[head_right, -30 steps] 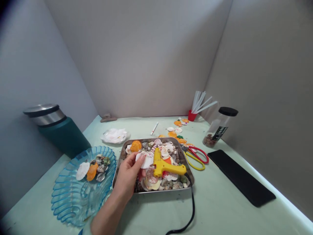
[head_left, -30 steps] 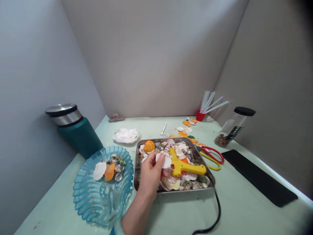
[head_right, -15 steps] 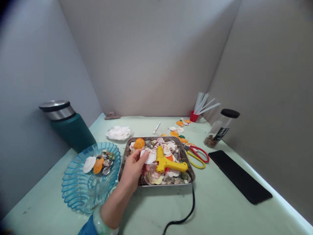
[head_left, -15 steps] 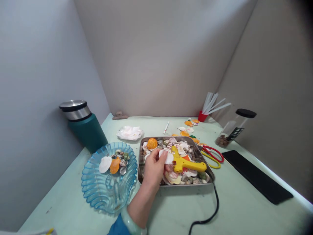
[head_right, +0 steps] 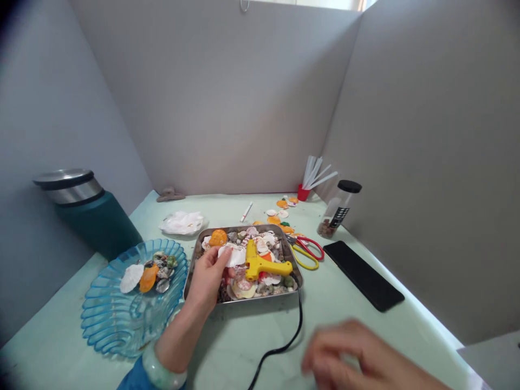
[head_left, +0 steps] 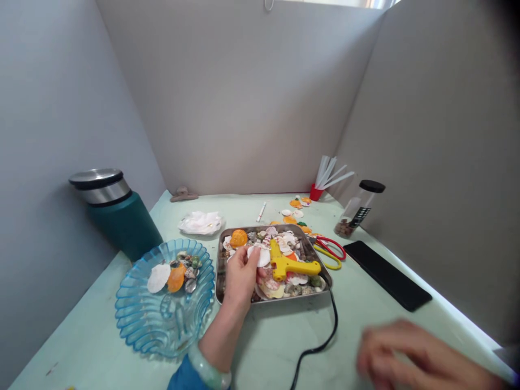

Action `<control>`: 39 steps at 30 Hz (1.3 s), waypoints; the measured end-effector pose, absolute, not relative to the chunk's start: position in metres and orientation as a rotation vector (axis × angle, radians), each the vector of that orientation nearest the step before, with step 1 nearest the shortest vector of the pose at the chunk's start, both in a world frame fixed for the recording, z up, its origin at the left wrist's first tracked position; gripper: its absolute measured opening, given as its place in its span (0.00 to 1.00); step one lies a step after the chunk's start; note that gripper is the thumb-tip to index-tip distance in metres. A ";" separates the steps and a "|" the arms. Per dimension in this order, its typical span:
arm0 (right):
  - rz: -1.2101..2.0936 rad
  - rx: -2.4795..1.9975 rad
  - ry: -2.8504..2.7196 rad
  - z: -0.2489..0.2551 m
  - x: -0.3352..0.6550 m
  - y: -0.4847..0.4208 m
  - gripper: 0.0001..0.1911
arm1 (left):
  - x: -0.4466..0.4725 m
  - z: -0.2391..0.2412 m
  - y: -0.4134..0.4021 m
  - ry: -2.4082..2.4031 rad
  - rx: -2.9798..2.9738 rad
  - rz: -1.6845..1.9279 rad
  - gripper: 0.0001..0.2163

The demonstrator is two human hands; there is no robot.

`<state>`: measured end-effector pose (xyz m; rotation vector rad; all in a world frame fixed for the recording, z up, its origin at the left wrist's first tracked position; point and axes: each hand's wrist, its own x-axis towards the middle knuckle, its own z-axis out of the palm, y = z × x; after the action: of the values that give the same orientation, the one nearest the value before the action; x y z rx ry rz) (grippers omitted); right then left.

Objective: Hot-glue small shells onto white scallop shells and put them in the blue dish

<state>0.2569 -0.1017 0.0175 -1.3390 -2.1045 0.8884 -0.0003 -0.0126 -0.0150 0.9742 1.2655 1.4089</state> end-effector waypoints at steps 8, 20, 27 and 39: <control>-0.133 -1.365 -2.579 0.011 0.184 0.000 0.13 | -0.004 -0.021 -0.012 1.274 0.951 1.456 0.14; 1.308 -1.010 -1.640 0.004 0.194 0.015 0.19 | -0.004 -0.018 -0.007 1.294 0.871 1.430 0.13; 1.414 -1.022 -1.663 -0.001 0.177 0.007 0.18 | -0.005 -0.009 -0.001 1.307 0.930 1.387 0.12; 1.113 -1.107 -2.035 -0.005 0.176 0.003 0.12 | -0.010 -0.018 -0.005 1.313 0.909 1.346 0.12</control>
<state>0.1763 0.0029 -0.0045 -1.1072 -2.0350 1.1133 -0.0096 -0.0051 -0.0175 0.9090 1.3128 1.3460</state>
